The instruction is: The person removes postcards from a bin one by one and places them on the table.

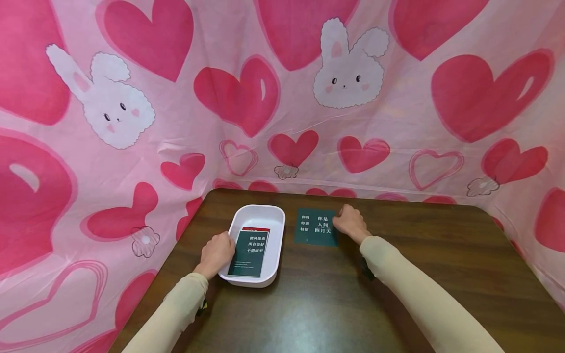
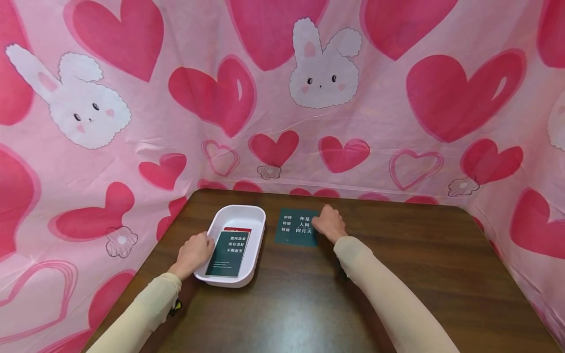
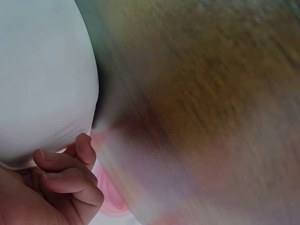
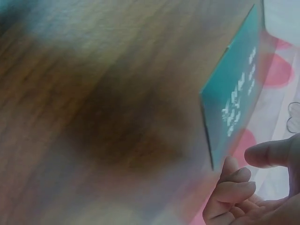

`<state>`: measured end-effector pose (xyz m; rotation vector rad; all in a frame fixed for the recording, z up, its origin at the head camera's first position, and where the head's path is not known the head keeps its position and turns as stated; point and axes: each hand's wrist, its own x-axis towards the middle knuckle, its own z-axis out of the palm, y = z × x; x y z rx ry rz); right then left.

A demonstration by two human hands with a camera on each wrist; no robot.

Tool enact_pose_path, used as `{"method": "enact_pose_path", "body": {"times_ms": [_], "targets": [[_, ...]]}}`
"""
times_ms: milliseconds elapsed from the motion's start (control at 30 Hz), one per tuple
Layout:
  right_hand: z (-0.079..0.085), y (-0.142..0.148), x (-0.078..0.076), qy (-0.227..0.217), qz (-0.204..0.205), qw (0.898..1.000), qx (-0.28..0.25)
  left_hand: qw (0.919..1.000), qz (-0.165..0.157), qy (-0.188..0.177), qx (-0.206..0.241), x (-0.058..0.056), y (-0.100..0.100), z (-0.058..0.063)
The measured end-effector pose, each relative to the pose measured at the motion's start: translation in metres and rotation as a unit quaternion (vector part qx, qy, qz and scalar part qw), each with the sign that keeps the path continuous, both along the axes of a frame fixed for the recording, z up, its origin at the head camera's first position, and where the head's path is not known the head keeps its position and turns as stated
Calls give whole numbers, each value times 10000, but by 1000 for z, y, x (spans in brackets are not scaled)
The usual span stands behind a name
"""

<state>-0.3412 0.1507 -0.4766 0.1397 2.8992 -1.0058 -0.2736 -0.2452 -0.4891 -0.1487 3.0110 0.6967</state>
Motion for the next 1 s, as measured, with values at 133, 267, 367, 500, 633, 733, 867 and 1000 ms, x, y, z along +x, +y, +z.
{"method": "enact_pose_path", "body": {"times_ms": [133,267,367,500,633,733,867,1000], "targets": [[8,-4,-2,74,33,10000,-30,10000,-8,38,10,0,0,0],[19,-11,-5,176,95,9998,-85,10000,10,94,10,-1,0,0],[27,-18,-7,279,152,9994,-111,10000,33,82,-8,-2,0,0],[36,-28,-7,421,278,9985,-189,10000,32,23,-31,-1,0,0],[48,-38,-6,535,411,9974,-245,10000,-3,6,-49,-2,-1,-1],[58,-48,-6,642,472,9964,-292,10000,-15,13,-31,-2,-1,-1],[69,-62,-4,693,597,9952,-345,10000,3,-4,5,-3,-1,-1],[77,-74,-2,672,729,9947,-279,10000,-4,-25,21,-4,-1,-2]]}}
